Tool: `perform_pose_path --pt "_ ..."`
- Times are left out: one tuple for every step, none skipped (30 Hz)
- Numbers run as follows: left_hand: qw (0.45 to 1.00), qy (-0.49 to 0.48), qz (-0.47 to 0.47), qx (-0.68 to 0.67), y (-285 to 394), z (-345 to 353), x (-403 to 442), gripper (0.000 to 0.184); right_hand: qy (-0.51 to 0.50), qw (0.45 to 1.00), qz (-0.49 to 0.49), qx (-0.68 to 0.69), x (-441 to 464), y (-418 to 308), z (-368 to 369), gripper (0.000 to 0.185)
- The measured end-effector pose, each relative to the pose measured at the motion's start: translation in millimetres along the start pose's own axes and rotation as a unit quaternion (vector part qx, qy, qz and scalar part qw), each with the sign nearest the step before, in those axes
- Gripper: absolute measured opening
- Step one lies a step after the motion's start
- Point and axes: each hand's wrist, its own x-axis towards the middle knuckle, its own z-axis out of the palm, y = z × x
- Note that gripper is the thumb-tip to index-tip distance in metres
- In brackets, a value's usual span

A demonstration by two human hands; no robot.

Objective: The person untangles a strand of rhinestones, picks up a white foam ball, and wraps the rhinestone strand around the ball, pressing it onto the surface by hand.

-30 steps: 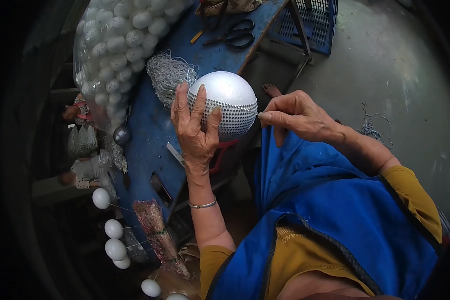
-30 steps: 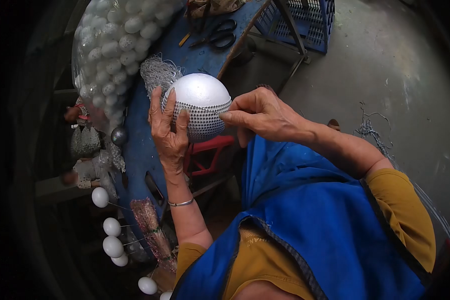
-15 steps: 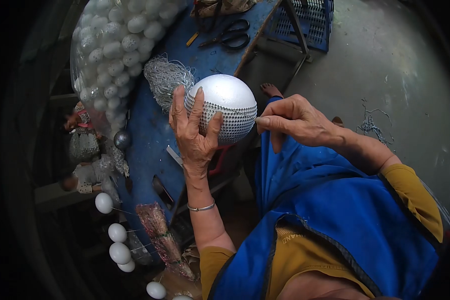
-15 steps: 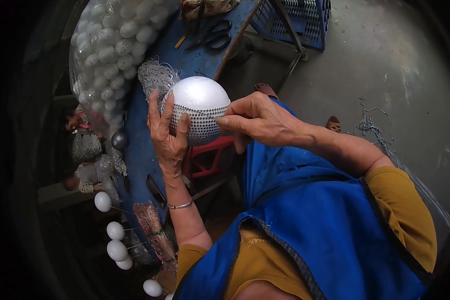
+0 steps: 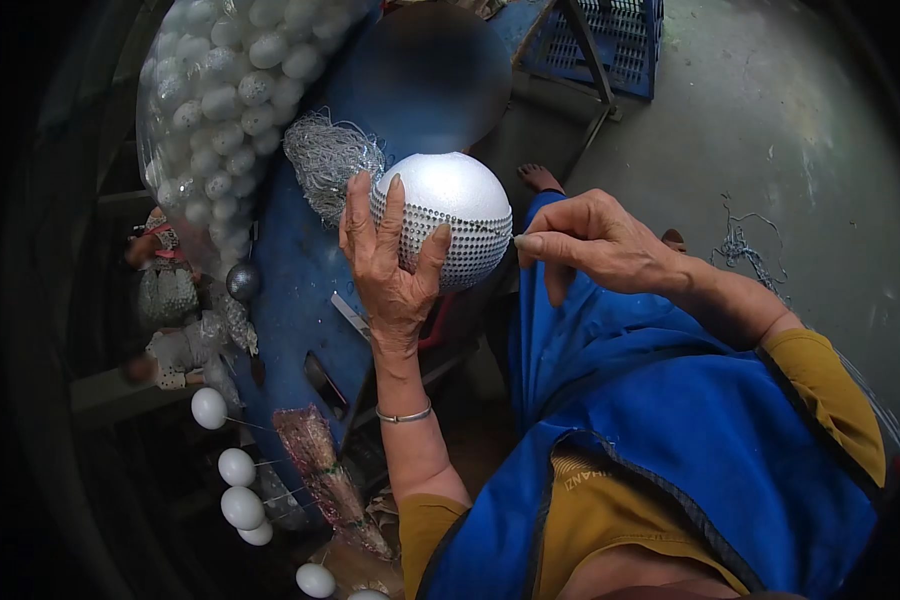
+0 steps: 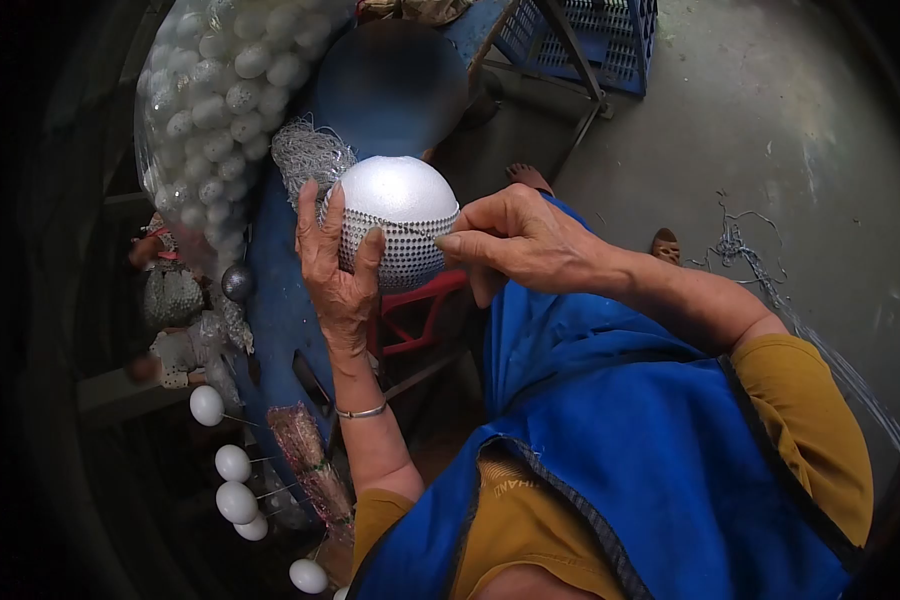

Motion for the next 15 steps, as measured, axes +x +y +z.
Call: perform_pose_path --pt "1.000 0.008 0.005 0.013 2 -1 -1 0.050 -0.001 1.000 0.008 0.001 -1 1 1 0.030" --pt "1.000 0.007 0.006 0.013 3 -1 -2 0.050 -0.001 1.000 0.008 0.001 -2 1 1 0.030" --pt "1.000 -0.001 0.006 0.024 3 0 -4 0.050 -0.002 1.000 0.005 0.000 -2 1 1 0.030" --pt "0.999 -0.009 0.006 0.033 4 1 -5 0.051 -0.003 1.000 0.002 -0.001 -2 1 0 0.030" --pt "0.999 -0.009 0.006 0.033 4 3 -5 0.051 -0.002 1.000 0.002 -0.001 -3 1 0 0.030" --pt "1.000 -0.004 -0.021 -0.011 6 4 -6 0.052 0.000 1.000 0.000 0.000 -4 1 0 0.030" --pt "0.997 0.001 -0.049 -0.055 7 5 -6 0.054 0.001 1.000 -0.002 0.002 -5 1 0 0.030" --pt "0.997 0.001 -0.049 -0.055 9 5 -6 0.054 0.002 1.000 -0.001 0.002 -6 1 0 0.030" --pt "1.000 0.000 -0.013 -0.021 12 4 -5 0.055 0.001 1.000 0.005 0.004 -6 1 0 0.030" --pt "1.000 0.000 0.022 0.014 14 3 -4 0.056 0.000 1.000 0.011 0.006 -6 1 1 0.031" --pt "1.000 -0.001 0.022 0.014 12 1 -2 0.056 0.000 1.000 0.011 0.006 -7 0 1 0.031" --pt "0.999 -0.027 0.017 0.020 7 -3 1 0.056 -0.005 1.000 0.008 0.002 -9 -3 1 0.031" --pt "0.998 -0.053 0.013 0.025 4 -6 2 0.057 -0.010 1.000 0.005 -0.003 -10 -3 2 0.031" --pt "0.998 -0.052 0.013 0.026 5 -7 2 0.057 -0.010 1.000 0.004 -0.003 -10 -3 2 0.031" --pt "0.997 -0.030 0.032 0.058 5 -8 2 0.056 -0.013 1.000 0.007 0.005 -12 -3 4 0.030"
